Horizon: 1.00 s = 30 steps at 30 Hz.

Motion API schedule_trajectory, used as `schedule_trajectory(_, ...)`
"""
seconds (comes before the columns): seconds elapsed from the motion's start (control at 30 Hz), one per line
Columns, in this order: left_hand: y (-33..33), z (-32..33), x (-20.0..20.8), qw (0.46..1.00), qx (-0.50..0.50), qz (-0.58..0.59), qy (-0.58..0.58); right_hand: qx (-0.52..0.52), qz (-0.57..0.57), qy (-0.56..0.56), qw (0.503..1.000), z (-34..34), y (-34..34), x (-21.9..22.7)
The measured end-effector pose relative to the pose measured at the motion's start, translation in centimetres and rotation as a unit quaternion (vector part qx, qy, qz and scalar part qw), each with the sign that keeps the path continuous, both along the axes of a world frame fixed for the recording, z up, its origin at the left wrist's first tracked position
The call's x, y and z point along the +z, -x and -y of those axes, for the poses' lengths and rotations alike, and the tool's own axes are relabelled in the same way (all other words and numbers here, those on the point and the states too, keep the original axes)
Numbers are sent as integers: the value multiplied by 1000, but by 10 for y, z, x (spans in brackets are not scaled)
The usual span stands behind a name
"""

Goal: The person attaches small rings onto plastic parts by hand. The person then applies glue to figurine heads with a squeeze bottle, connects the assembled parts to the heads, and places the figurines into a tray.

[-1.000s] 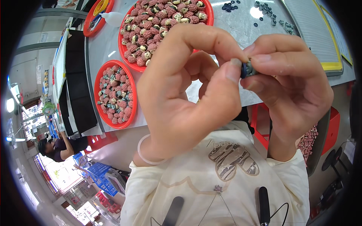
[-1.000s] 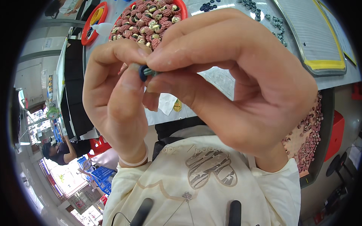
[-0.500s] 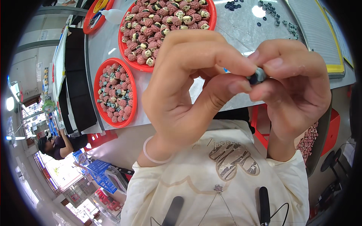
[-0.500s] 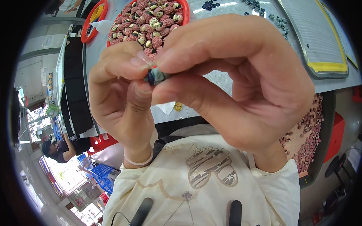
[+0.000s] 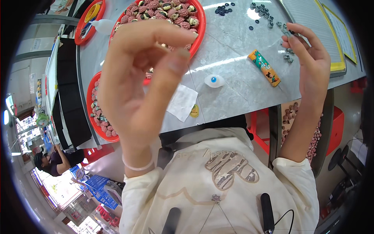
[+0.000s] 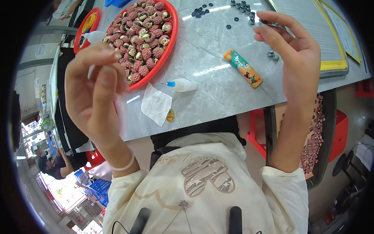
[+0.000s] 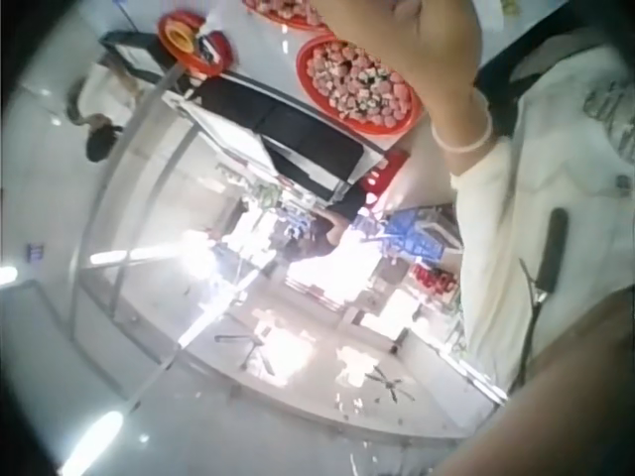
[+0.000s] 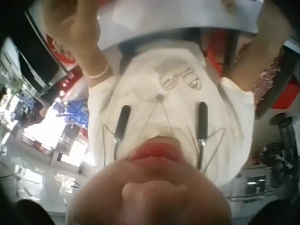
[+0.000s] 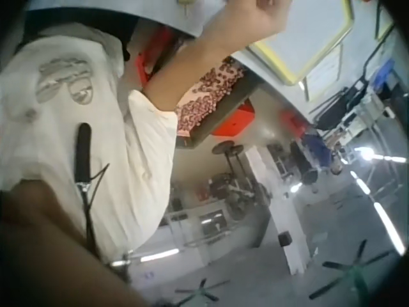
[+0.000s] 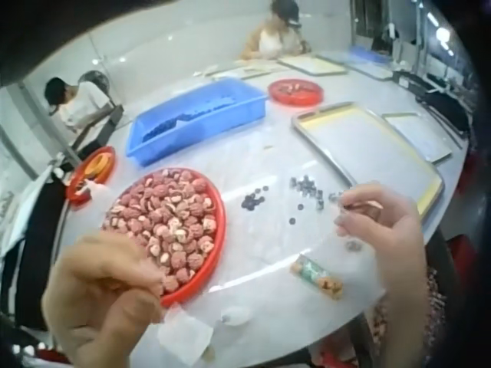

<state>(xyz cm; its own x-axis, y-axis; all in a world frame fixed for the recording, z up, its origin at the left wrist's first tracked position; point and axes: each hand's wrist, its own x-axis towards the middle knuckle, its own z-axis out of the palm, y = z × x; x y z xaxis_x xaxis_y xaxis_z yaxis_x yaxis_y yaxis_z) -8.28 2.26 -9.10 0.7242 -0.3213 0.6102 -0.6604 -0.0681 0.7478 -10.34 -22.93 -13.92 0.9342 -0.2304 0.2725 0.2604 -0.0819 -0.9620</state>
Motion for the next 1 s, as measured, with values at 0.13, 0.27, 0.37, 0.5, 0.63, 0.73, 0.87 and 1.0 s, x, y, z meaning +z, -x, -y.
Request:
schedule_trajectory(0.13, -20, 14, 12, 994, 7, -72, -78, -98, -85, 191, 973, 7, -14, -10)
schedule_trajectory(0.27, -51, 49, 23, 968, -68, -33, -240, -105, -80, 352, 927, 7, -27, -23)
schedule_trajectory(0.37, -75, 70, 2, 948, -102, 58, -297, -123, -40, 433, 892, 6, -34, -22)
schedule_trajectory(0.5, -81, 89, -22, 902, -91, 176, -384, -112, -11, 420, 901, 12, -35, -18)
schedule_trajectory(0.63, -85, 101, -43, 858, -53, 223, -460, -128, -53, 368, 919, 20, -16, 0)
schedule_trajectory(0.73, -87, 106, -51, 837, -52, 264, -476, -97, -107, 367, 919, 27, -1, 5)
schedule_trajectory(0.87, -93, 107, -63, 805, -24, 310, -505, -58, -124, 404, 905, 22, 2, -2)
schedule_trajectory(1.0, -92, 103, -59, 819, -22, 299, -490, -75, -105, 479, 868, 16, 0, -1)
